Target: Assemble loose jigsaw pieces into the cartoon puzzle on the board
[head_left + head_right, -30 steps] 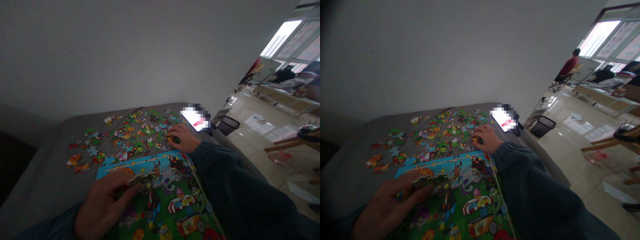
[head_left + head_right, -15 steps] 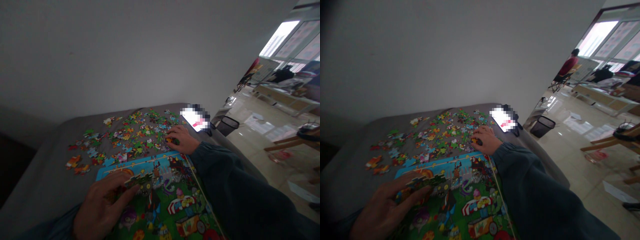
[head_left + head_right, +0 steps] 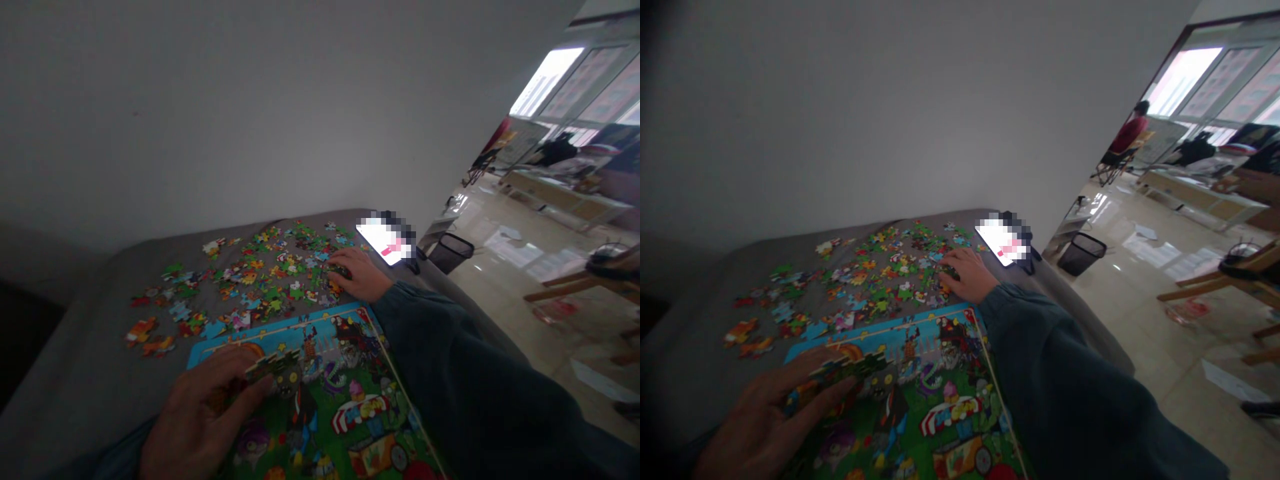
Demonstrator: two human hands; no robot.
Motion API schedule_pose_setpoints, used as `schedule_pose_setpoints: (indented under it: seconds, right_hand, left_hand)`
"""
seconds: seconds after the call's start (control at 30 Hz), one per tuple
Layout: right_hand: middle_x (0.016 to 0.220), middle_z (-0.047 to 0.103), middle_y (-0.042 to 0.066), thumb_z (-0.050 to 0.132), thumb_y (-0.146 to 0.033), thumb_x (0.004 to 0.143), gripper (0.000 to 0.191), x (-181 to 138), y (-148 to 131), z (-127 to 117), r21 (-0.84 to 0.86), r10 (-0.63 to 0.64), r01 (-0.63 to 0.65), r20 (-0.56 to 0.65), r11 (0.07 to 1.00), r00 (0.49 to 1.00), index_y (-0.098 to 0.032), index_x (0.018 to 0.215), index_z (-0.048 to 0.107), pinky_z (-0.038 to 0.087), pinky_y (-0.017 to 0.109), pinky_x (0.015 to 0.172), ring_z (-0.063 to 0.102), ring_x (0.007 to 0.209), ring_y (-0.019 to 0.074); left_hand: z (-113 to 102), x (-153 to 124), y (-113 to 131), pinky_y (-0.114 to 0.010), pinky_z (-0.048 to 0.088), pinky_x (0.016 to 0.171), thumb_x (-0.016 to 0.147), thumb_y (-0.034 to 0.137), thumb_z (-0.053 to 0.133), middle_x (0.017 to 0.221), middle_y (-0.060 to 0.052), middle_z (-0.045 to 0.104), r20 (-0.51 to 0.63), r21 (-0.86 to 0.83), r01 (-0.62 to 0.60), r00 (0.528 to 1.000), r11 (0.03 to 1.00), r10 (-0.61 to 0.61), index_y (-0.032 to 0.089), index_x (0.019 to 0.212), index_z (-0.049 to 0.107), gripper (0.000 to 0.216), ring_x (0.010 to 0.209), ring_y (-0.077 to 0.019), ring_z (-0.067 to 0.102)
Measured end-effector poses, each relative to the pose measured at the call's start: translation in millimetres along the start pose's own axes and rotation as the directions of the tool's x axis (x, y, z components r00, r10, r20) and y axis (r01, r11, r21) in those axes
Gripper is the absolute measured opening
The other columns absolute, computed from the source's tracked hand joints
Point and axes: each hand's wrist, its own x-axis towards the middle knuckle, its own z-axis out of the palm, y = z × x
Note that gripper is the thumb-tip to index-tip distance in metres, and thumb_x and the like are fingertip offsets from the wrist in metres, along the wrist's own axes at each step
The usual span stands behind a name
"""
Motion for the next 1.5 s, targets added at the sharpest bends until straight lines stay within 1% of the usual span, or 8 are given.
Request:
schedule_pose_setpoints:
  seconds: [0.1, 0.23, 0.43, 0.73, 1.0, 1.17, 1.37, 1.5]
  right_hand:
    - [0.139, 0.049, 0.012, 0.048, -0.040, 0.094, 0.046, 18, 2, 4, -0.068, -0.012, 0.013, 0.003, 0.998, 1.000, -0.017, 0.133, 0.051, 0.034, 0.047, 0.108, 0.041, 0.131, 0.0255]
    - [0.150, 0.038, 0.013, 0.041, -0.047, 0.096, 0.055, 35, -2, 12, -0.145, -0.024, 0.038, 0.101, 0.989, 0.995, -0.015, 0.141, 0.043, 0.029, 0.049, 0.111, 0.029, 0.140, 0.0283]
    - [0.145, 0.047, 0.004, 0.034, -0.048, 0.099, 0.049, 26, -14, 14, -0.146, -0.078, 0.099, 0.142, 0.984, 0.987, -0.022, 0.136, 0.051, 0.027, 0.049, 0.111, 0.031, 0.138, 0.0275]
    - [0.124, 0.062, 0.004, 0.042, -0.043, 0.098, 0.036, 13, -29, 7, -0.125, -0.128, 0.139, 0.091, 0.982, 0.988, -0.025, 0.122, 0.062, 0.034, 0.043, 0.102, 0.044, 0.123, 0.0225]
    - [0.145, 0.045, 0.012, 0.041, -0.039, 0.097, 0.047, 16, -8, 10, -0.184, 0.098, -0.096, 0.001, 0.978, 0.995, -0.016, 0.137, 0.048, 0.030, 0.050, 0.110, 0.031, 0.139, 0.0276]
    - [0.148, 0.040, 0.015, 0.043, -0.040, 0.095, 0.054, 14, 7, 5, -0.162, 0.184, -0.186, -0.026, 0.969, 0.983, -0.011, 0.141, 0.042, 0.030, 0.051, 0.110, 0.030, 0.140, 0.0295]
    - [0.152, 0.034, 0.009, 0.038, -0.044, 0.098, 0.054, 22, 1, 8, -0.183, 0.045, -0.035, 0.052, 0.982, 0.998, -0.017, 0.145, 0.036, 0.026, 0.052, 0.112, 0.023, 0.143, 0.0278]
    - [0.145, 0.045, 0.012, 0.038, -0.042, 0.099, 0.049, 26, -11, 14, -0.188, -0.005, 0.019, 0.074, 0.982, 0.997, -0.015, 0.138, 0.046, 0.027, 0.046, 0.111, 0.033, 0.139, 0.0261]
  left_hand:
    - [1, -3, -2, -0.023, 0.056, 0.063, 0.084, 0.045, 0.061, 0.085, -0.002, 0.076, 0.035, -0.041, 0.030, 0.999, 0.999, -0.029, 0.025, 0.077, 0.071, 0.023, 0.073, -0.0184, 0.070]
    - [3, -9, -9, -0.025, 0.056, 0.071, 0.083, 0.045, 0.063, 0.096, -0.002, 0.076, 0.027, -0.068, 0.054, 0.998, 0.996, -0.052, 0.026, 0.086, 0.072, 0.020, 0.084, -0.0206, 0.070]
    - [3, -6, -11, -0.024, 0.056, 0.076, 0.080, 0.048, 0.066, 0.090, 0.000, 0.077, 0.024, -0.058, 0.096, 0.995, 0.994, -0.094, 0.027, 0.084, 0.074, 0.022, 0.079, -0.0198, 0.071]
    - [0, -3, -6, -0.023, 0.057, 0.066, 0.078, 0.051, 0.066, 0.086, 0.001, 0.078, -0.001, -0.001, 0.127, 0.992, 0.992, -0.127, 0.028, 0.078, 0.075, 0.025, 0.073, -0.0189, 0.072]
    - [1, -4, -7, -0.021, 0.054, 0.055, 0.083, 0.046, 0.062, 0.075, 0.001, 0.076, 0.134, -0.050, 0.173, 0.977, 0.984, -0.165, 0.025, 0.078, 0.073, 0.024, 0.062, -0.0160, 0.069]
    - [0, -3, -10, -0.021, 0.051, 0.049, 0.079, 0.052, 0.064, 0.074, 0.001, 0.076, 0.081, 0.006, 0.185, 0.979, 0.983, -0.185, 0.025, 0.078, 0.075, 0.029, 0.061, -0.0171, 0.070]
    - [-3, 2, -2, -0.020, 0.049, 0.048, 0.083, 0.048, 0.060, 0.071, 0.003, 0.075, 0.072, 0.020, 0.088, 0.993, 0.996, -0.089, 0.028, 0.073, 0.075, 0.027, 0.057, -0.0149, 0.067]
    - [-2, 3, -2, -0.020, 0.050, 0.051, 0.083, 0.046, 0.061, 0.069, 0.003, 0.074, 0.088, 0.071, 0.079, 0.992, 0.994, -0.085, 0.027, 0.073, 0.074, 0.025, 0.057, -0.0148, 0.066]
